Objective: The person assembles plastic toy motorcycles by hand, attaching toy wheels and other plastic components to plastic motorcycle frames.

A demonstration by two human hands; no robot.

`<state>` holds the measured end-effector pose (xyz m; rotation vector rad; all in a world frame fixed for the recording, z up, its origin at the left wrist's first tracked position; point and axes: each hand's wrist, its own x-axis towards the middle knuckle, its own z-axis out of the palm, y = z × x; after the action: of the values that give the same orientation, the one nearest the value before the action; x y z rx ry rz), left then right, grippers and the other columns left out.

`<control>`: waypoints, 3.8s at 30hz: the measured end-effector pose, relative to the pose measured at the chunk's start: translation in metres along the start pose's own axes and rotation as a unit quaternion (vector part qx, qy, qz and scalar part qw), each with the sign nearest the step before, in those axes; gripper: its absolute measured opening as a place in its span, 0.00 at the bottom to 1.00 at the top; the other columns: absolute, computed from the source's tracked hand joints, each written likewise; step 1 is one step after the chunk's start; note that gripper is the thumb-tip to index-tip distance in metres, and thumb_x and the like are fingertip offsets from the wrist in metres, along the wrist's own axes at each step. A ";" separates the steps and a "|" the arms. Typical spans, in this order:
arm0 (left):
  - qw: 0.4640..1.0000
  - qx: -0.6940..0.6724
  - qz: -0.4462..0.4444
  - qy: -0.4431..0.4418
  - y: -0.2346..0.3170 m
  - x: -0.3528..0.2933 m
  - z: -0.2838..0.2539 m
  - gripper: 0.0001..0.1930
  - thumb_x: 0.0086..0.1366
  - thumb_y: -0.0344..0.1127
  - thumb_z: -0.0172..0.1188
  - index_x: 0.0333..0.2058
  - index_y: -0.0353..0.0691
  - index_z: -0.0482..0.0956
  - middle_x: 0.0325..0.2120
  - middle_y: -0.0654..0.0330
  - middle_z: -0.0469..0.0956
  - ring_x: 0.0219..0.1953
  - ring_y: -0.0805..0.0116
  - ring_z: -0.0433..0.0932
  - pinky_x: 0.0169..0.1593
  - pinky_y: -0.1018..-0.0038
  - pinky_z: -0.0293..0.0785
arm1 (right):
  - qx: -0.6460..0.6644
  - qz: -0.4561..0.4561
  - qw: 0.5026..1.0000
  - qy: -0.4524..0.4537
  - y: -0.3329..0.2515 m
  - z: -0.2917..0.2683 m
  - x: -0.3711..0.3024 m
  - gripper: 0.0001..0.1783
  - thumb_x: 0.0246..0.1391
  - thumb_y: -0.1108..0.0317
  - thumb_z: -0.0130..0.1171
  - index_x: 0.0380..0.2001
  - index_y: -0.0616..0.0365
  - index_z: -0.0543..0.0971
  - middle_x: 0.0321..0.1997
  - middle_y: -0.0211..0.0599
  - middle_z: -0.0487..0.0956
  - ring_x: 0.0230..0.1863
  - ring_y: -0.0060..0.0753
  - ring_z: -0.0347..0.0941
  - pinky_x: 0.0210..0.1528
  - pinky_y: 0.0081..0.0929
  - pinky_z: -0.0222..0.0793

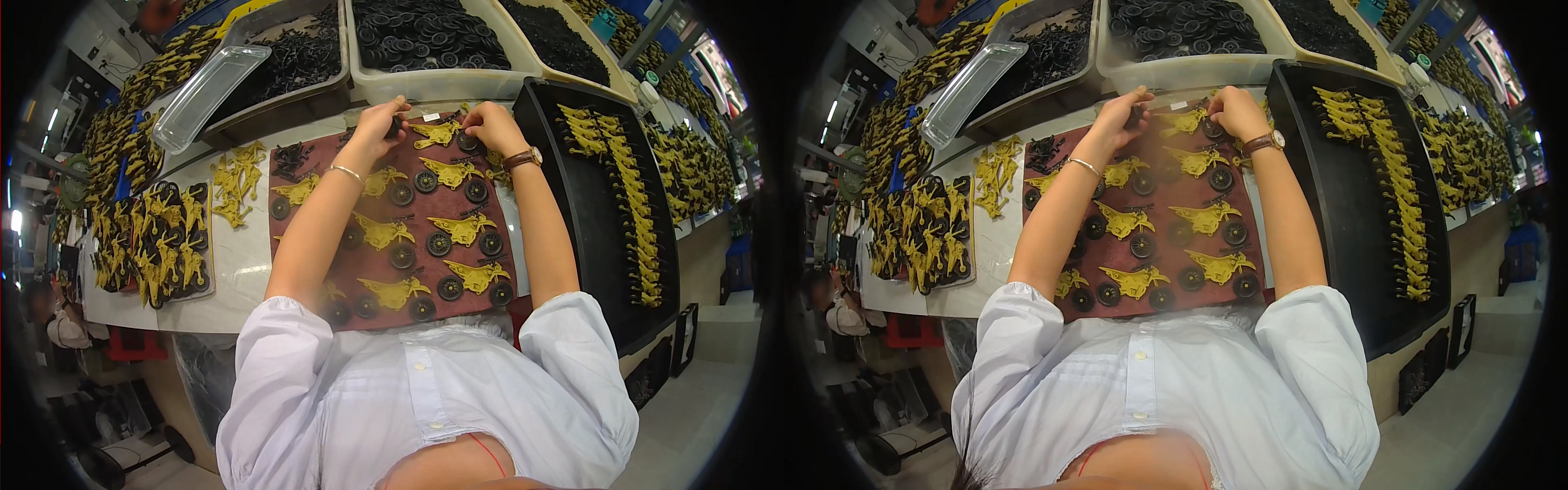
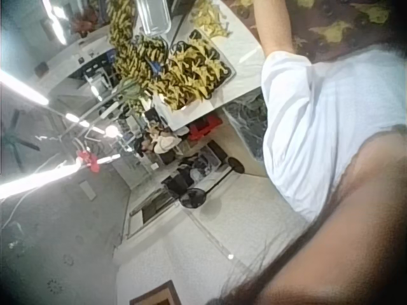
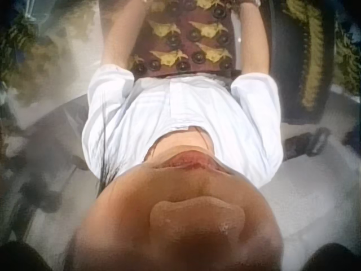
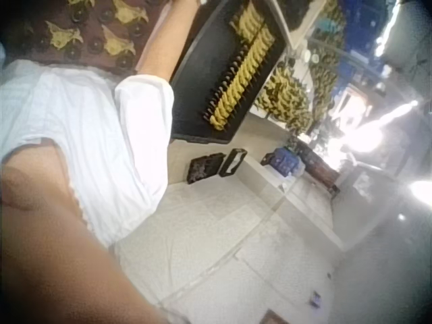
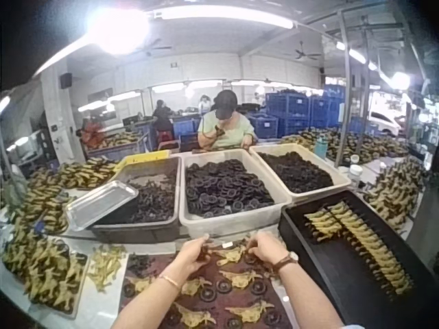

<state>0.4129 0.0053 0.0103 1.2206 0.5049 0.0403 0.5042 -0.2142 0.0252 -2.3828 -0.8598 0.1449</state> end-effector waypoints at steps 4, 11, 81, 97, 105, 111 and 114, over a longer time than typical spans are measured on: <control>0.958 -0.258 -0.126 -0.014 0.001 -0.006 0.008 0.20 0.68 0.47 0.50 0.44 0.33 0.70 0.32 0.57 0.69 0.32 0.66 0.70 0.33 0.72 0.70 | -0.048 -0.002 0.998 0.036 -0.003 0.003 -0.006 0.09 0.40 0.71 0.67 0.29 0.58 0.84 0.31 0.44 0.82 0.34 0.43 0.80 0.39 0.32 0.73; 0.960 -0.264 -0.092 -0.030 -0.001 -0.012 0.019 0.23 0.70 0.50 0.41 0.48 0.33 0.65 0.38 0.51 0.69 0.36 0.63 0.69 0.37 0.69 0.70 | 0.199 -0.087 0.975 0.047 -0.045 0.011 -0.003 0.16 0.46 0.61 0.66 0.36 0.59 0.83 0.30 0.39 0.83 0.30 0.34 0.79 0.36 0.29 0.73; 0.960 0.055 0.262 0.078 0.006 -0.202 -0.164 0.14 0.68 0.33 0.52 0.47 0.31 0.74 0.41 0.52 0.79 0.43 0.65 0.80 0.50 0.70 0.75 | -0.045 -0.188 0.977 -0.091 -0.140 0.154 0.047 0.20 0.36 0.65 0.65 0.36 0.62 0.79 0.43 0.58 0.75 0.48 0.55 0.72 0.51 0.42 0.70; 0.958 -0.064 0.247 0.131 -0.028 -0.237 -0.182 0.13 0.68 0.34 0.52 0.45 0.31 0.75 0.39 0.54 0.79 0.41 0.65 0.80 0.50 0.71 0.75 | 0.827 0.216 0.428 -0.293 -0.138 0.095 0.046 0.08 0.55 0.71 0.53 0.33 0.65 0.68 0.37 0.42 0.69 0.32 0.28 0.66 0.25 0.14 0.65; 0.949 -0.103 0.251 0.158 -0.040 -0.255 -0.188 0.13 0.68 0.34 0.52 0.45 0.30 0.74 0.40 0.53 0.78 0.40 0.65 0.79 0.51 0.69 0.74 | 0.452 -0.032 0.891 -0.018 -0.147 0.069 0.125 0.13 0.60 0.62 0.52 0.34 0.61 0.80 0.20 0.33 0.75 0.23 0.22 0.70 0.19 0.21 0.63; 0.947 -0.095 0.235 0.199 -0.048 -0.270 -0.194 0.14 0.68 0.35 0.53 0.45 0.31 0.74 0.40 0.53 0.78 0.41 0.65 0.79 0.51 0.70 0.74 | -0.161 -0.050 0.982 0.082 -0.122 0.048 0.160 0.18 0.51 0.68 0.50 0.44 0.47 0.82 0.43 0.48 0.80 0.47 0.51 0.77 0.51 0.39 0.71; 0.947 -0.097 0.234 0.197 -0.045 -0.264 -0.192 0.14 0.68 0.36 0.53 0.45 0.31 0.74 0.40 0.53 0.78 0.40 0.65 0.79 0.51 0.70 0.74 | -0.091 -0.183 0.955 0.214 -0.081 0.032 0.166 0.15 0.58 0.63 0.49 0.44 0.52 0.81 0.38 0.46 0.82 0.36 0.41 0.80 0.37 0.34 0.76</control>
<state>0.0926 0.0811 0.0141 1.1166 0.5301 0.7359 0.5804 -0.0469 0.0612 -2.2387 -1.1107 -0.6001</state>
